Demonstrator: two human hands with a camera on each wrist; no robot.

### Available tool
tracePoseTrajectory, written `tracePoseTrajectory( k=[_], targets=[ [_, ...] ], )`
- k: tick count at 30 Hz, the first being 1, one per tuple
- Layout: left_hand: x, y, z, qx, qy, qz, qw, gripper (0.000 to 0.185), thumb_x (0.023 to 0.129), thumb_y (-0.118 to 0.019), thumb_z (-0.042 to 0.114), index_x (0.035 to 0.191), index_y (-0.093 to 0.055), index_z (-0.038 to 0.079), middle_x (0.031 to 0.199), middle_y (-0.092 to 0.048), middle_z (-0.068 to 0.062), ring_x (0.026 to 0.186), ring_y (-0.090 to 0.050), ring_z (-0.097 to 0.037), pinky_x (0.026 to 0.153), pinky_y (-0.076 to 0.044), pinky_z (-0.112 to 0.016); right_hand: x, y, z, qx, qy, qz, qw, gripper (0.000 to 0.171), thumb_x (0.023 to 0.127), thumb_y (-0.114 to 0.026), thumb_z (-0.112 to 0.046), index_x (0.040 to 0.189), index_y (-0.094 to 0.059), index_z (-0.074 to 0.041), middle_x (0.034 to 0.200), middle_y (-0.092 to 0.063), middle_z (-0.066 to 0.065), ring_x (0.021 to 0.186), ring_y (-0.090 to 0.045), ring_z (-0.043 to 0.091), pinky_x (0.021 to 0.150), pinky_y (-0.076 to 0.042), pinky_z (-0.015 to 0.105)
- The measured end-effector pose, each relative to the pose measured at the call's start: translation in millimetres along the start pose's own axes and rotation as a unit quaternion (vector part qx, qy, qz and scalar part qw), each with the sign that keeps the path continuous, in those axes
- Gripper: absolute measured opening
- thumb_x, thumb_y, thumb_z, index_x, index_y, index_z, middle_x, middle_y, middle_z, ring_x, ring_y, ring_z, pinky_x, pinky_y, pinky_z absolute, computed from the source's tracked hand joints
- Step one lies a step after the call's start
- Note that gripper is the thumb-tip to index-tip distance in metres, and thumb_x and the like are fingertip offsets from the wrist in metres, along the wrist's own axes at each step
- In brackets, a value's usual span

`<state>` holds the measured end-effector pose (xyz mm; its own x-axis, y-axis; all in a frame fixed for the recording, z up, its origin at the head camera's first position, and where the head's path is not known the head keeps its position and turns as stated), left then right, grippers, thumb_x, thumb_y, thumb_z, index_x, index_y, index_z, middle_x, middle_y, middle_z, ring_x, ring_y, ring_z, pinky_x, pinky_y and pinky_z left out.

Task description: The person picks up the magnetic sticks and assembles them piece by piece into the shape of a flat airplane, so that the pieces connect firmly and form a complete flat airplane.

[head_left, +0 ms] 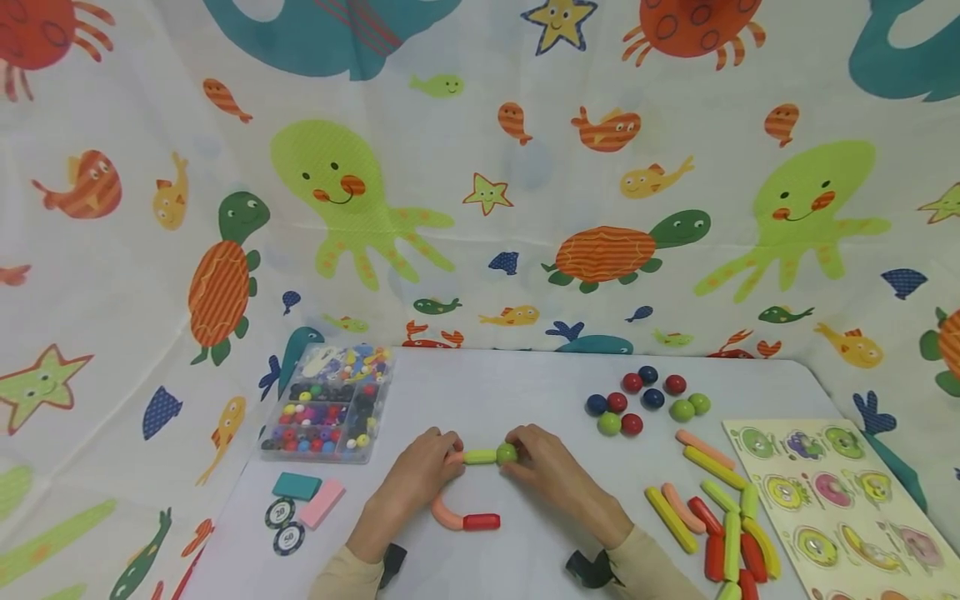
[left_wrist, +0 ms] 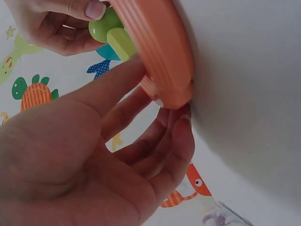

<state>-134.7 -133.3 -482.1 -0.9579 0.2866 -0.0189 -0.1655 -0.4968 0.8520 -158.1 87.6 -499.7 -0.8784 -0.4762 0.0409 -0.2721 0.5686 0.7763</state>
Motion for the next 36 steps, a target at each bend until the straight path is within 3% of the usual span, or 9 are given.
tracePoseTrajectory(
  k=[7, 13, 19, 25, 30, 36],
  targets=[
    [-0.8, -0.3, 1.1, 0.003, -0.017, 0.008, 0.9998, 0.014, 0.089, -0.077, 0.013, 0.101, -0.070, 0.008, 0.084, -0.056, 0.001, 0.073, -0.047, -0.010, 0.064, -0.042, -0.025, -2.2, -0.2, 2.6, -0.014, -0.007, 0.000, 1.000, 0.037, 0.089, -0.080, -0.025, 0.120, -0.066, -0.012, 0.103, -0.064, -0.003, 0.092, -0.061, 0.008, 0.086, -0.056, 0.029],
    [-2.0, -0.4, -0.8, 0.003, 0.001, 0.004, 1.0000, 0.019, 0.089, -0.077, 0.015, 0.105, -0.070, 0.007, 0.086, -0.056, 0.000, 0.074, -0.047, -0.011, 0.064, -0.042, -0.026, -11.0, 14.8, 12.5, 0.022, -0.069, 0.006, 0.997, 0.042, 0.090, -0.078, -0.026, 0.127, -0.064, -0.013, 0.111, -0.066, 0.000, 0.101, -0.062, 0.013, 0.091, -0.056, 0.037],
    [-5.8, 3.9, 1.6, 0.012, 0.019, 0.010, 0.9997, 0.025, 0.089, -0.079, 0.020, 0.109, -0.069, 0.008, 0.090, -0.056, 0.000, 0.078, -0.047, -0.013, 0.067, -0.044, -0.027, -20.5, 43.7, 29.2, 0.025, -0.100, 0.059, 0.993, 0.037, 0.091, -0.078, -0.024, 0.125, -0.067, -0.015, 0.110, -0.068, 0.000, 0.101, -0.061, 0.013, 0.090, -0.056, 0.035],
    [-13.2, 8.3, 9.6, 0.012, -0.007, 0.011, 0.9998, 0.022, 0.089, -0.079, 0.018, 0.107, -0.070, 0.009, 0.089, -0.056, 0.003, 0.077, -0.046, -0.011, 0.067, -0.044, -0.024, -32.4, 76.5, 51.4, -0.011, -0.064, 0.121, 0.990, 0.036, 0.091, -0.077, -0.019, 0.124, -0.067, -0.009, 0.111, -0.070, 0.004, 0.099, -0.063, 0.015, 0.090, -0.056, 0.039],
    [-19.2, 9.4, 17.2, -0.017, -0.045, -0.029, 0.9984, 0.019, 0.089, -0.078, 0.018, 0.105, -0.070, 0.009, 0.088, -0.056, 0.005, 0.078, -0.048, -0.007, 0.072, -0.048, -0.026, -44.4, 96.9, 71.7, -0.036, -0.094, 0.159, 0.982, 0.034, 0.093, -0.075, -0.017, 0.125, -0.067, -0.009, 0.115, -0.069, 0.008, 0.103, -0.062, 0.023, 0.091, -0.056, 0.046],
    [-24.1, 4.5, 20.1, -0.073, -0.026, -0.123, 0.9894, 0.023, 0.090, -0.077, 0.030, 0.106, -0.072, 0.014, 0.098, -0.062, 0.006, 0.090, -0.055, -0.011, 0.084, -0.053, -0.031, -55.7, 109.3, 89.1, -0.064, -0.128, 0.157, 0.977, 0.036, 0.093, -0.073, -0.014, 0.127, -0.066, -0.006, 0.121, -0.065, 0.015, 0.108, -0.060, 0.033, 0.093, -0.054, 0.052]
  ],
)
Point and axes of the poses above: each hand's wrist, its own x-axis towards the middle knuckle, its own y-axis out of the back of the hand, z = x × y, the point moved 2 cm from there along x, towards the middle knuckle
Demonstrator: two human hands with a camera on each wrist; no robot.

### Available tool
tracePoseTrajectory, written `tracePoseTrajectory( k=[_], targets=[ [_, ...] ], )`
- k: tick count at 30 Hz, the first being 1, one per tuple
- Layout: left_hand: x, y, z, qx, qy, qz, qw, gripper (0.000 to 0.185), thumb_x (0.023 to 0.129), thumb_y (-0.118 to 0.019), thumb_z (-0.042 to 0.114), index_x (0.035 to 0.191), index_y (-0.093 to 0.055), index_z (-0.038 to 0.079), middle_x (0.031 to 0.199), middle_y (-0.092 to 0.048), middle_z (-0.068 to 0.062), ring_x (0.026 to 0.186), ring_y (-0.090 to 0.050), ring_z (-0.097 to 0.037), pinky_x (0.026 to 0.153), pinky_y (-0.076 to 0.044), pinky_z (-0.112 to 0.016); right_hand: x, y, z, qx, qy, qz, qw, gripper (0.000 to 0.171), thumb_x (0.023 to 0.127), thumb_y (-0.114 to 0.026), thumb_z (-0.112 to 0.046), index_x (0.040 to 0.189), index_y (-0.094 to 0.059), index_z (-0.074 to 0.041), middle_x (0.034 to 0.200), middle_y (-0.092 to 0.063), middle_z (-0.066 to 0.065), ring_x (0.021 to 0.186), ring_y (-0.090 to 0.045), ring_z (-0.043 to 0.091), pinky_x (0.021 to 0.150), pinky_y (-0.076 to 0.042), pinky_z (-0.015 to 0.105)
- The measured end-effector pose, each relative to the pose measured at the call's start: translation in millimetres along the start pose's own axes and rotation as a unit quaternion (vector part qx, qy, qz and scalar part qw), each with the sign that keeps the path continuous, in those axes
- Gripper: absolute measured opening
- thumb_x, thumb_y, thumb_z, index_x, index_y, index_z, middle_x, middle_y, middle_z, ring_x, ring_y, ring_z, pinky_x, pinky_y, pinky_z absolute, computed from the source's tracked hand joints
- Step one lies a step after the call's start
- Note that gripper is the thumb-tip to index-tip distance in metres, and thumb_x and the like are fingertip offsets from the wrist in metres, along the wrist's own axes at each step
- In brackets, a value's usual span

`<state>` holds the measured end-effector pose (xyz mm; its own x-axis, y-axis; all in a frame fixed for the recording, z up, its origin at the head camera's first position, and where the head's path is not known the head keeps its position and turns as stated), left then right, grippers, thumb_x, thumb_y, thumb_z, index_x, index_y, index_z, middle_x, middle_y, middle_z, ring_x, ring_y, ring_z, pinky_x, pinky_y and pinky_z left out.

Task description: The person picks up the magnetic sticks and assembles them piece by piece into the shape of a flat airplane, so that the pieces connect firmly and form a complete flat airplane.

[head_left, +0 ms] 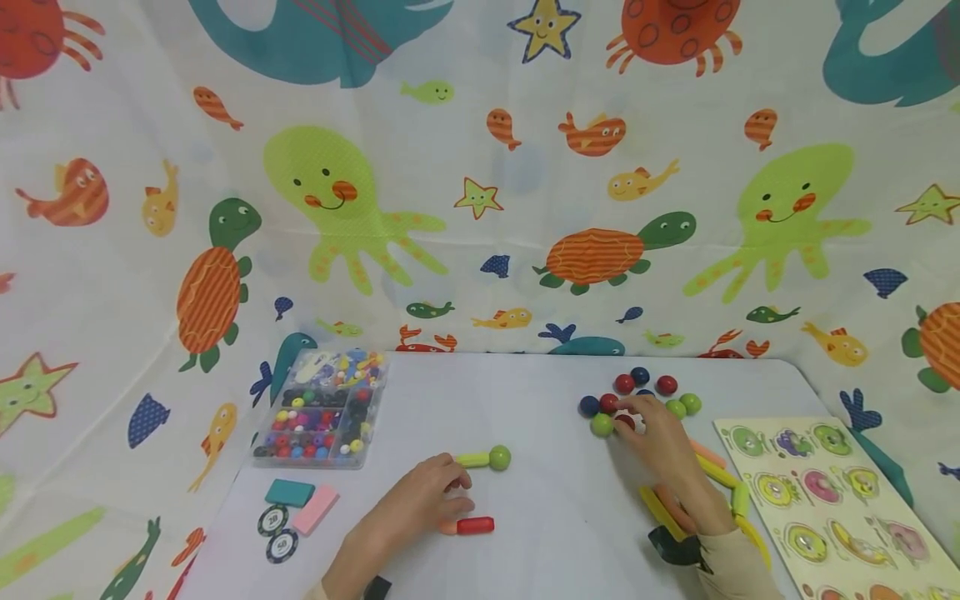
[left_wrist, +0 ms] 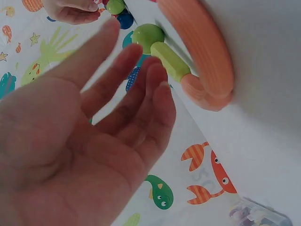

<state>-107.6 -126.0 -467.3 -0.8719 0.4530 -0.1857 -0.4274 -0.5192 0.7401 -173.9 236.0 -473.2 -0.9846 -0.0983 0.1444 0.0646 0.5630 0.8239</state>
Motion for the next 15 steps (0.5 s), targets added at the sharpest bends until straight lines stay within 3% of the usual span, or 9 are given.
tracePoseTrajectory(
  k=[5, 9, 15],
  targets=[
    [-0.9, -8.8, -1.1, 0.005, -0.035, -0.034, 0.9988, 0.029, 0.084, -0.082, 0.036, 0.101, -0.075, 0.015, 0.092, -0.063, 0.010, 0.086, -0.054, -0.006, 0.081, -0.050, -0.024, -2.0, -1.3, 7.9, -0.011, -0.014, -0.033, 0.999, 0.039, 0.092, -0.075, -0.014, 0.128, -0.065, -0.003, 0.127, -0.064, 0.019, 0.118, -0.057, 0.038, 0.101, -0.048, 0.059],
    [0.2, -16.3, -1.5, 0.036, -0.075, -0.041, 0.9957, 0.026, 0.078, -0.088, 0.030, 0.096, -0.076, 0.015, 0.082, -0.058, 0.011, 0.075, -0.046, 0.001, 0.071, -0.044, -0.017, -2.8, -4.5, 13.8, -0.009, -0.046, -0.060, 0.997, 0.042, 0.092, -0.075, -0.015, 0.131, -0.063, -0.004, 0.126, -0.064, 0.017, 0.115, -0.057, 0.034, 0.101, -0.050, 0.056],
    [0.9, -20.3, -2.8, 0.063, -0.060, -0.051, 0.9949, 0.016, 0.081, -0.085, 0.020, 0.092, -0.074, 0.020, 0.080, -0.056, 0.014, 0.072, -0.045, 0.002, 0.068, -0.042, -0.017, -6.7, -4.2, 21.1, 0.001, -0.089, -0.073, 0.993, 0.043, 0.092, -0.076, -0.019, 0.131, -0.061, -0.007, 0.115, -0.066, 0.011, 0.107, -0.059, 0.027, 0.095, -0.054, 0.050]
  ],
)
Point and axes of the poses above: each hand's wrist, its own x-axis towards the middle knuckle, its own y-axis out of the back of the hand, z = x × y, the point moved 2 cm from there along x, towards the middle knuckle
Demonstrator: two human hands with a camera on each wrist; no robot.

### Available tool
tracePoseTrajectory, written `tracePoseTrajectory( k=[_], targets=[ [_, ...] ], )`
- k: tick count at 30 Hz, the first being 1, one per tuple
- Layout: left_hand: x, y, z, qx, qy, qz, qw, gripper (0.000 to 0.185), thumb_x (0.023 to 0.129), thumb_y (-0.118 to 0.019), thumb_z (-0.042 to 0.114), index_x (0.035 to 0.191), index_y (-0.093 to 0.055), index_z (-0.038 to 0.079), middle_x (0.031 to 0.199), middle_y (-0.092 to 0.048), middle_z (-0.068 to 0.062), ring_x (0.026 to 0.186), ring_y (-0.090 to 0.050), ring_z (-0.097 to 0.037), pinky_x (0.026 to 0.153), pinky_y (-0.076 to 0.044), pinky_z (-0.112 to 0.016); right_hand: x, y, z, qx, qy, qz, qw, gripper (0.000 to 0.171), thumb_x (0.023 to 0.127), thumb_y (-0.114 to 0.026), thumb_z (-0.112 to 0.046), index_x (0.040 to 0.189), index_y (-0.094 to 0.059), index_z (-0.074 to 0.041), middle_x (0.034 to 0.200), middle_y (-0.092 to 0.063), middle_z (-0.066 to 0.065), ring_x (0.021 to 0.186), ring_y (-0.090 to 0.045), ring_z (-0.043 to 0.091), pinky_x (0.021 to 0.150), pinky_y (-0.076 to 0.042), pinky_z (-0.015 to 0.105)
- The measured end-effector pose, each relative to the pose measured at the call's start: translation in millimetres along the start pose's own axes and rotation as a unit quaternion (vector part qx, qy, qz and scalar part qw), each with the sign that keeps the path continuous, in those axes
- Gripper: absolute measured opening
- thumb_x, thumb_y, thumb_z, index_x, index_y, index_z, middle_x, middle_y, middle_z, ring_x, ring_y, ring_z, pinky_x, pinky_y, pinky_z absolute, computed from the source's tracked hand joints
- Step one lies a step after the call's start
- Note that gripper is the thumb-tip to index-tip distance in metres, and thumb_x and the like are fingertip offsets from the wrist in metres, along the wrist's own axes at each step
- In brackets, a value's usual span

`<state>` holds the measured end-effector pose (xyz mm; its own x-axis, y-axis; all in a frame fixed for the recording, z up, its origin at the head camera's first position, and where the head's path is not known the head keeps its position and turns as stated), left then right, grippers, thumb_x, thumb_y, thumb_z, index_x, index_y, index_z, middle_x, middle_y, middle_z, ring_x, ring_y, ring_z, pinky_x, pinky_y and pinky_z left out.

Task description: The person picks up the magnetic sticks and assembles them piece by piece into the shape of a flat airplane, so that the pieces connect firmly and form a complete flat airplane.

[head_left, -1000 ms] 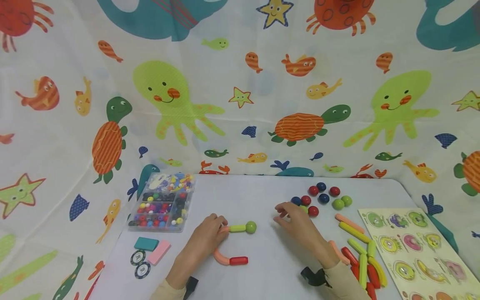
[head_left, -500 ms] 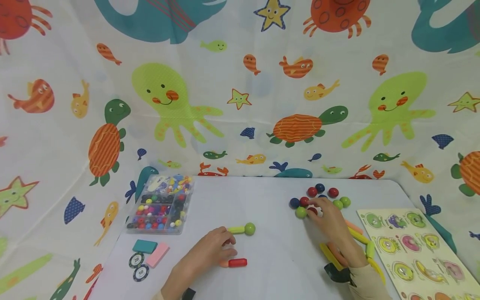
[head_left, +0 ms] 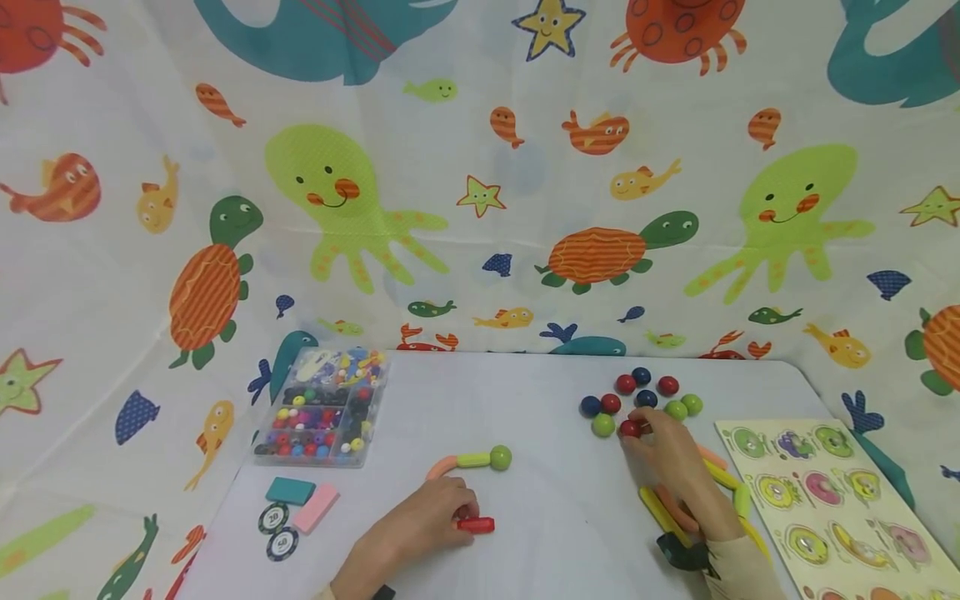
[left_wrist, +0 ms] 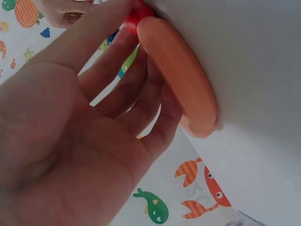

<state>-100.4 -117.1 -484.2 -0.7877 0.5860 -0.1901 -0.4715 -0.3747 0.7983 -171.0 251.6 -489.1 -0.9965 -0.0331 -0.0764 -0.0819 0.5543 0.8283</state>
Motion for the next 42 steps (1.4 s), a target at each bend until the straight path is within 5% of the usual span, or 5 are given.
tracePoseTrajectory(
  k=[10, 20, 29, 42],
  targets=[
    [-2.8, 2.5, -1.7, -0.016, 0.024, 0.001, 0.9996, 0.013, 0.085, -0.082, 0.019, 0.093, -0.072, 0.021, 0.083, -0.057, 0.014, 0.074, -0.046, 0.000, 0.070, -0.045, -0.019, -17.8, -9.3, -9.1, -0.001, -0.040, -0.050, 0.998, 0.043, 0.088, -0.081, -0.027, 0.124, -0.063, -0.013, 0.107, -0.065, 0.003, 0.099, -0.057, 0.019, 0.090, -0.056, 0.042],
    [-3.2, 7.3, -3.7, -0.028, 0.013, 0.005, 0.9995, 0.014, 0.085, -0.082, 0.018, 0.095, -0.073, 0.018, 0.082, -0.057, 0.012, 0.074, -0.046, 0.000, 0.069, -0.044, -0.020, -34.5, -41.1, -54.3, 0.016, 0.037, -0.076, 0.996, 0.033, 0.083, -0.084, -0.018, 0.110, -0.066, -0.015, 0.095, -0.063, -0.005, 0.090, -0.057, 0.011, 0.087, -0.056, 0.035],
    [-3.3, 7.7, -4.1, 0.005, -0.006, 0.013, 0.9999, 0.015, 0.085, -0.083, 0.018, 0.094, -0.072, 0.019, 0.082, -0.056, 0.013, 0.073, -0.044, 0.001, 0.068, -0.043, -0.018, -52.5, -74.0, -96.4, 0.037, 0.150, -0.168, 0.974, 0.033, 0.086, -0.082, -0.030, 0.111, -0.064, -0.020, 0.097, -0.061, -0.012, 0.090, -0.057, 0.005, 0.083, -0.055, 0.025],
    [-6.9, 9.0, -3.9, 0.012, -0.020, 0.033, 0.9992, 0.014, 0.084, -0.083, 0.017, 0.092, -0.072, 0.018, 0.082, -0.058, 0.011, 0.075, -0.044, 0.001, 0.070, -0.042, -0.017, -62.8, -97.6, -121.9, 0.078, 0.188, -0.199, 0.959, 0.031, 0.085, -0.082, -0.035, 0.108, -0.064, -0.025, 0.093, -0.060, -0.016, 0.086, -0.056, 0.001, 0.079, -0.051, 0.018]
  ],
)
Point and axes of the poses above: each hand's wrist, its own x-axis towards the middle knuckle, its own y-axis out of the back of the hand, z = x × y, the point moved 2 cm from there along x, towards the middle knuckle
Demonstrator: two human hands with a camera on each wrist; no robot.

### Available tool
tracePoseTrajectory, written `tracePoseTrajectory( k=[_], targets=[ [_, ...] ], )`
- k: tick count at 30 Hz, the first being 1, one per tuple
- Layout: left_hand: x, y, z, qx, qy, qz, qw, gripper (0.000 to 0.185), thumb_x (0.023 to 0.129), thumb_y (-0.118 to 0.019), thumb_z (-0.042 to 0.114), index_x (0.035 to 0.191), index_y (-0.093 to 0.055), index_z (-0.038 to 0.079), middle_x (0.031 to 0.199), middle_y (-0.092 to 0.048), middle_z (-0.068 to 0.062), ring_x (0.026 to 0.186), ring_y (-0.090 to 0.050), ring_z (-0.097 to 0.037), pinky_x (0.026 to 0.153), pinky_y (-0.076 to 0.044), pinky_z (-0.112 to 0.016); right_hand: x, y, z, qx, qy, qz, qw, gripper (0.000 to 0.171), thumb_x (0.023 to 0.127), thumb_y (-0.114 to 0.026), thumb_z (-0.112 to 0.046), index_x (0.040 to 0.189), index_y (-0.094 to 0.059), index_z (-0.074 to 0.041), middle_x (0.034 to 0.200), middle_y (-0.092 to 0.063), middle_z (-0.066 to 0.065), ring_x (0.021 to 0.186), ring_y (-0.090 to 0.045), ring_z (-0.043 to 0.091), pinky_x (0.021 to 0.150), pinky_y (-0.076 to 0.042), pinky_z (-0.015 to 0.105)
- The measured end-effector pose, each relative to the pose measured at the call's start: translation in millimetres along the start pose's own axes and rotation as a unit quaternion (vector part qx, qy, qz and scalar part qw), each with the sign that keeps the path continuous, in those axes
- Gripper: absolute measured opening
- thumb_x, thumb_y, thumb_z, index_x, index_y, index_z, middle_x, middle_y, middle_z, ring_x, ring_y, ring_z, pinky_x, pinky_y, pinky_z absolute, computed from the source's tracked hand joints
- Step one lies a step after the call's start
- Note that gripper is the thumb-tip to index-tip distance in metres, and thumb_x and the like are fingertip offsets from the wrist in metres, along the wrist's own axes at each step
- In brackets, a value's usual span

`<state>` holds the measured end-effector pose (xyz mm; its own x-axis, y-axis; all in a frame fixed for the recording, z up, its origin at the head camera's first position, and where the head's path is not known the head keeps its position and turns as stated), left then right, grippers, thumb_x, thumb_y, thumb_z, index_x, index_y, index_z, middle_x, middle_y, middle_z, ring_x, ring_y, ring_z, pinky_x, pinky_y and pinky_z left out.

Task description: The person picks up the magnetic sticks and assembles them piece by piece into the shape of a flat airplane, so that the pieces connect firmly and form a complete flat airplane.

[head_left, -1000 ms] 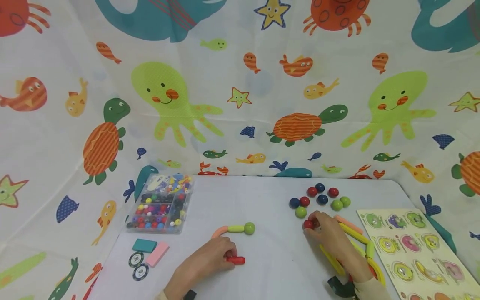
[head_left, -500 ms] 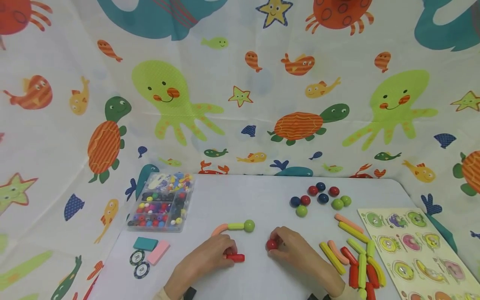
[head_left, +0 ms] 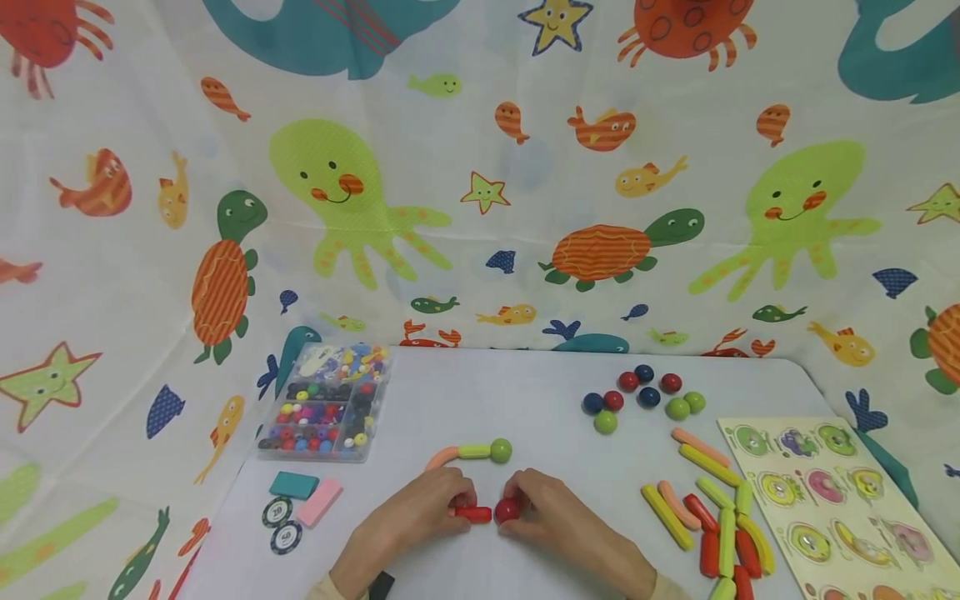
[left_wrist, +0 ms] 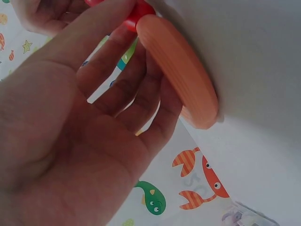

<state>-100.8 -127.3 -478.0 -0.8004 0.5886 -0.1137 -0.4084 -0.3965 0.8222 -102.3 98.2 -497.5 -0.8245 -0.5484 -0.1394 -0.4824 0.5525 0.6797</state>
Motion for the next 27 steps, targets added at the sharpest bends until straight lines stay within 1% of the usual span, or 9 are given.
tracePoseTrajectory(
  k=[6, 13, 17, 23, 27],
  targets=[
    [1.2, 0.9, 0.4, 0.000, -0.004, -0.002, 1.0000, 0.015, 0.083, -0.084, 0.018, 0.093, -0.072, 0.018, 0.082, -0.058, 0.012, 0.075, -0.044, 0.002, 0.070, -0.042, -0.017, 0.7, -3.9, -1.8, 0.001, 0.008, 0.001, 1.000, 0.031, 0.086, -0.082, -0.035, 0.108, -0.063, -0.026, 0.094, -0.060, -0.017, 0.085, -0.056, 0.001, 0.080, -0.051, 0.018],
    [1.1, 0.9, 1.7, 0.004, 0.001, -0.011, 0.9999, 0.015, 0.083, -0.084, 0.018, 0.092, -0.073, 0.018, 0.080, -0.056, 0.012, 0.072, -0.043, 0.002, 0.067, -0.041, -0.017, 1.0, -7.7, -2.2, 0.006, -0.001, -0.007, 1.000, 0.031, 0.086, -0.081, -0.036, 0.108, -0.063, -0.027, 0.093, -0.059, -0.017, 0.085, -0.056, 0.001, 0.079, -0.050, 0.018],
    [-0.5, 1.7, 2.0, 0.000, 0.011, -0.020, 0.9997, 0.015, 0.082, -0.084, 0.018, 0.091, -0.072, 0.019, 0.079, -0.056, 0.013, 0.071, -0.043, 0.002, 0.067, -0.042, -0.017, 0.5, -9.3, -3.2, 0.007, -0.001, -0.012, 1.000, 0.031, 0.086, -0.081, -0.036, 0.109, -0.063, -0.027, 0.094, -0.059, -0.018, 0.085, -0.056, 0.001, 0.079, -0.050, 0.018],
    [-3.5, 3.2, 0.9, -0.005, 0.004, -0.016, 0.9998, 0.017, 0.081, -0.085, 0.018, 0.090, -0.071, 0.018, 0.080, -0.057, 0.011, 0.072, -0.043, 0.001, 0.067, -0.042, -0.018, 0.4, -11.2, -5.1, 0.005, -0.003, -0.013, 1.000, 0.032, 0.085, -0.081, -0.037, 0.109, -0.063, -0.027, 0.094, -0.060, -0.018, 0.085, -0.055, 0.000, 0.080, -0.051, 0.018],
    [-5.8, 5.3, -0.3, -0.008, 0.012, -0.022, 0.9996, 0.018, 0.080, -0.086, 0.018, 0.090, -0.070, 0.019, 0.080, -0.057, 0.011, 0.073, -0.043, 0.001, 0.068, -0.042, -0.019, 1.6, -13.8, -5.8, 0.009, -0.003, -0.017, 1.000, 0.033, 0.085, -0.081, -0.037, 0.110, -0.063, -0.027, 0.095, -0.060, -0.019, 0.086, -0.056, 0.000, 0.081, -0.051, 0.018]
  ],
)
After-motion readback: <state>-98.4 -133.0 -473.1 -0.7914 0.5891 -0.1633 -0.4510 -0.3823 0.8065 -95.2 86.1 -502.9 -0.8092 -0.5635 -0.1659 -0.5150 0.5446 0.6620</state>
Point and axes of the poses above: each hand's wrist, its own x-axis towards the middle knuckle, its own y-axis out of the back of the hand, z = x × y, the point moved 2 cm from there along x, towards the middle knuckle
